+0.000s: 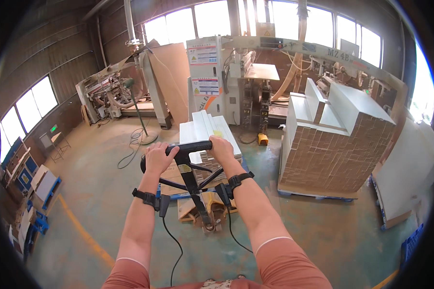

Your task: Maneuvering a manual pallet jack to transport a pallet of wooden components in a factory.

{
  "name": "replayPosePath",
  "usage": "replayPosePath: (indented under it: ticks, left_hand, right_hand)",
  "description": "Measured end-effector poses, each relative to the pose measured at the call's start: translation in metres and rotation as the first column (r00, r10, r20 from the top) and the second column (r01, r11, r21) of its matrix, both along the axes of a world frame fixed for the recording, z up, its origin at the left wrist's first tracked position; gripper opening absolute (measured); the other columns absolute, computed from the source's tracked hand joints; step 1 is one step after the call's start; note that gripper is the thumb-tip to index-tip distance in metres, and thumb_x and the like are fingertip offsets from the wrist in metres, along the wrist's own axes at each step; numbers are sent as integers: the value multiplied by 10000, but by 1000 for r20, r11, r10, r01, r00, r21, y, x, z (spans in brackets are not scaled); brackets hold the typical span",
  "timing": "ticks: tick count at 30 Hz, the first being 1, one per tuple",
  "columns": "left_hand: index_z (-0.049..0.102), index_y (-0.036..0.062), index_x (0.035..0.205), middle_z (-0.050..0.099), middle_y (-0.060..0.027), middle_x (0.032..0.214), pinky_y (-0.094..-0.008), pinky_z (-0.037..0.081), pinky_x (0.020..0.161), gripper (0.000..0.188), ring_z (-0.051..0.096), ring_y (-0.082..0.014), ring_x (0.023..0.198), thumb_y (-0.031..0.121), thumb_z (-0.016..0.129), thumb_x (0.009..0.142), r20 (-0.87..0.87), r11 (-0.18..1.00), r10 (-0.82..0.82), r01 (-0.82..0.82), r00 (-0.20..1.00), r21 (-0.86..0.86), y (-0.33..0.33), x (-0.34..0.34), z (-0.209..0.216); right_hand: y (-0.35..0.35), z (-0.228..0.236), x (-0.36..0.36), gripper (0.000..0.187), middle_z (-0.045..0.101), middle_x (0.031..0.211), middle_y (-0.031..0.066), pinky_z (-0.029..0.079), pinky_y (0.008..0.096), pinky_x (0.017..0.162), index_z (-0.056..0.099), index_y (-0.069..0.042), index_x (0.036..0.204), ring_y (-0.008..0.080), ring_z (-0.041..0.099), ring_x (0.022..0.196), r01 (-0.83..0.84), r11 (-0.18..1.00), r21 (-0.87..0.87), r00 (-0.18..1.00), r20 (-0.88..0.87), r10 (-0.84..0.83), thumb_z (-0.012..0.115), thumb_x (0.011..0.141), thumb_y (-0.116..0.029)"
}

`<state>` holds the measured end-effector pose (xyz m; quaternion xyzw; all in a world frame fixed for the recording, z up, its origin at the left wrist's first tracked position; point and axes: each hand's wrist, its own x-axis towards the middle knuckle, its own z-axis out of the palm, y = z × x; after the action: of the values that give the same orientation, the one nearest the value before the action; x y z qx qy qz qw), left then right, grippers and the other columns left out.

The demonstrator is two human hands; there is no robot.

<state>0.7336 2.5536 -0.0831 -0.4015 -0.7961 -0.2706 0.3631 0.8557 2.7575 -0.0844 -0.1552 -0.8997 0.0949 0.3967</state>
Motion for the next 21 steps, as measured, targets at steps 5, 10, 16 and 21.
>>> replayPosePath:
  ticks: [5,10,16,21]
  left_hand:
    - [636,52,900,608,-105,913,-398,343,866,515,532,-257,935,542,509,811,43,996,64,-61,997,-60,-12,19,13]
    - [621,43,792,611,-124,771,-397,433,692,504,587,-293,752,543,558,770,156,966,27,14,987,-258,-61,83,21]
    - [652,81,843,641,-130,735,-400,486,649,661,620,-317,722,712,515,700,607,606,-18,492,794,-625,-140,179,-2]
    - [605,62,943,618,-151,669,-414,487,635,680,612,-344,678,697,506,721,750,430,-125,717,650,-549,-223,254,-105]
  right_hand:
    - [-12,7,8,72,609,819,112,484,422,645,551,-87,806,325,606,775,-12,999,34,999,-45,14,545,752,-135]
    - [-54,-12,78,135,598,824,103,477,418,650,524,-86,816,309,598,792,-83,997,-5,996,-45,83,597,702,-94]
    - [-134,-63,225,290,572,749,97,460,417,627,505,-94,794,321,576,731,-183,983,-25,973,137,185,720,615,-170]
    - [-221,-90,309,437,614,736,110,481,421,643,577,-109,840,322,605,707,-197,951,-239,423,854,302,699,663,-489]
